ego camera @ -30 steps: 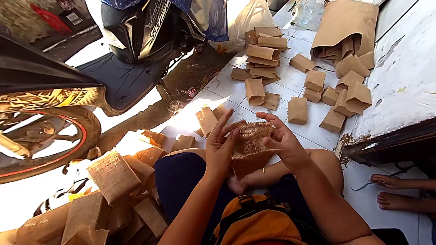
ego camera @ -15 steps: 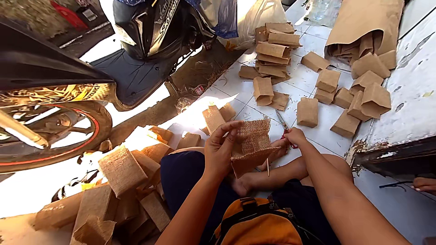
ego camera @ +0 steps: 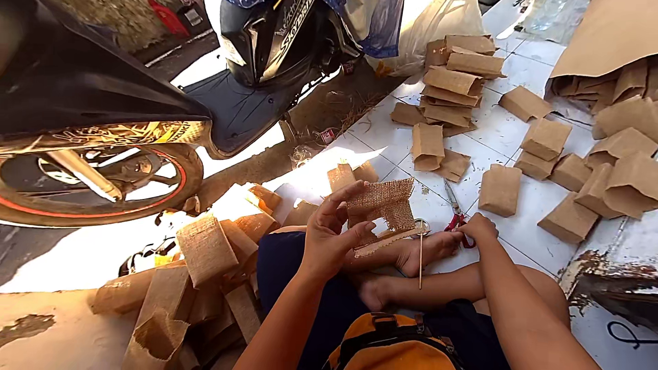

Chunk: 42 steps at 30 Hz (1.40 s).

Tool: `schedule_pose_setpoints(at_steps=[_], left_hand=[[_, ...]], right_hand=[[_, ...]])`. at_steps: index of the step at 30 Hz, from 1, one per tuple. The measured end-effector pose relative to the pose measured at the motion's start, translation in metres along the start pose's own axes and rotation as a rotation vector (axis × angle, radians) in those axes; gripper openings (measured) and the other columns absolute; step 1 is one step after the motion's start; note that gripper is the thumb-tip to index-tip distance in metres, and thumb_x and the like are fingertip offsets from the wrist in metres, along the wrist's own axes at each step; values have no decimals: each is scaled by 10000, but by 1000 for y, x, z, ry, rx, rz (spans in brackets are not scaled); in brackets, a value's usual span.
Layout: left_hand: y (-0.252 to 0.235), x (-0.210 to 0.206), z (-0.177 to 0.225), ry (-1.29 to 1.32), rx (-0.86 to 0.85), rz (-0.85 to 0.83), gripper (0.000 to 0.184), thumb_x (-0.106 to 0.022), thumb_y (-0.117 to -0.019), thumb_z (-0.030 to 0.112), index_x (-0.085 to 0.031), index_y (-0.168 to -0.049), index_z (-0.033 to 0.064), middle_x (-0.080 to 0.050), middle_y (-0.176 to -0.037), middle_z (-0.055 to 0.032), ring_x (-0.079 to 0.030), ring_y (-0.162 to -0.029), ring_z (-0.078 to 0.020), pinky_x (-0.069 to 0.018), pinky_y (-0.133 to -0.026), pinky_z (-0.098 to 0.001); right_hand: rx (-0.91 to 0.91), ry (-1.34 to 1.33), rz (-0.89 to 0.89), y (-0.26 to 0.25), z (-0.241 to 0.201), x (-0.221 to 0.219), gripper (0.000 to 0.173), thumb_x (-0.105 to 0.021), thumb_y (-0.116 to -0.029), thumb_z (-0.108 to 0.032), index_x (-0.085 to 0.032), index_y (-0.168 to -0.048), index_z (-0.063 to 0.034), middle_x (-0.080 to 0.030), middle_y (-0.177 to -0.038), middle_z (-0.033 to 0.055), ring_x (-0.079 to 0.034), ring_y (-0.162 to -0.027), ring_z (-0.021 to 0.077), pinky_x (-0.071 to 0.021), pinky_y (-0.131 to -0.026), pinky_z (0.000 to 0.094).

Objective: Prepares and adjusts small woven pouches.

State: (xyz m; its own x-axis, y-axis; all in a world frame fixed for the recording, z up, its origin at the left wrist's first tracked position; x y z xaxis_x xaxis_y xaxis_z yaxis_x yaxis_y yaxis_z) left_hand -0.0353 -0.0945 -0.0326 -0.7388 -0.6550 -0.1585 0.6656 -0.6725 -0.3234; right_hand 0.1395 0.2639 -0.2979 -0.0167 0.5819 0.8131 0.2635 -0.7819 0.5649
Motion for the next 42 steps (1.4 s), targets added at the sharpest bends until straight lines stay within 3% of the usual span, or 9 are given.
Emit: schedule_pose_setpoints(at_steps=[9,12,15,19,24,28,33,38,42], left_hand=[[3,8,-8,83,4,-28,464,-756,-863,-1,-663,-1287,163,-643,-1349,-35,-696,-1066,-133,-602,-888,-286],[7,11,-20,-42,9,-37,175,-713,-916,53,-758,-1025,183,-706,-1254,-20,-665,-1175,-156,-570,-974,-313],[12,9,-36,-163,90,-4,252,-652,-891,22,-775,-865,241,-742,-952,96,-690,-910,-20,-582,-824,-221],[14,8,-43,-200,177,-26,260,-627,-953,48,-746,-1159,153,-747,-1084,57,-696,-942,-39,-578,-854,-220],[16,9,-49,-114,188,-25,260,-637,-948,113,-750,-1158,216,-750,-1058,68,-697,-895,-29,-582,-806,-207],[16,7,-48,-64,183,-39,266,-703,-920,158,-758,-1162,253,-751,-1081,72,-705,-922,-30,-589,-817,-211],[16,5,-42,-41,182,-45,292,-738,-892,137,-760,-1167,232,-747,-1114,61,-704,-938,-39,-593,-830,-228],[13,-1,-41,14,159,-94,451,-745,-866,73,-688,-1304,164,-716,-1206,26,-700,-987,-70,-593,-872,-257],[12,-3,-38,10,158,-110,552,-768,-830,23,-638,-1355,137,-690,-1258,16,-693,-1036,-88,-589,-900,-262]], right_hand=[[99,-34,1,-6,-14,-5,835,-857,-780,-293,-475,-1447,34,-463,-1459,332,-446,-1373,485,-406,-1059,652],[73,-105,9,2,-8,-3,931,-922,-725,-349,-468,-1488,-67,-318,-1549,358,-350,-1414,536,-342,-1083,696],[82,-189,51,-4,-4,-2,841,-934,-715,-317,-543,-1397,-19,-410,-1475,359,-383,-1379,543,-353,-1056,714],[97,-587,35,-20,18,11,438,-791,-892,-145,-654,-1262,47,-615,-1280,318,-547,-1255,477,-397,-1049,670],[110,-216,-109,-38,39,-16,558,-881,-757,-75,-625,-1225,91,-618,-1232,336,-576,-1210,480,-431,-1015,673],[-18,-98,-58,-11,34,2,327,-673,-919,-41,-664,-1231,55,-618,-1306,307,-570,-1266,472,-451,-1008,667],[31,-390,365,14,26,39,370,-616,-913,8,-624,-1282,12,-528,-1351,347,-510,-1271,536,-455,-965,686],[103,-239,-35,6,-6,-17,813,-815,-864,-421,-485,-1394,101,-599,-1290,340,-569,-1251,476,-429,-1053,640],[48,-92,-42,7,-16,-14,918,-861,-791,-322,-390,-1470,76,-583,-1327,327,-567,-1271,454,-440,-1048,620]])
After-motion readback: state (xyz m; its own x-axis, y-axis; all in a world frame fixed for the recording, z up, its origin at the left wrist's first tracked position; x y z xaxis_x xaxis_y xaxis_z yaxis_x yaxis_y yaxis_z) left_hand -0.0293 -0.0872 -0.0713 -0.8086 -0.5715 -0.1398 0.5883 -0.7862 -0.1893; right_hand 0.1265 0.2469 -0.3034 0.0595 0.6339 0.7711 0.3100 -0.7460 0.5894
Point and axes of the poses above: each hand's wrist, its own y-axis away from the middle knuckle, its own x-axis out of the back of the hand, z = x × y, the point moved 7 cm from there along -y, towards the middle knuckle
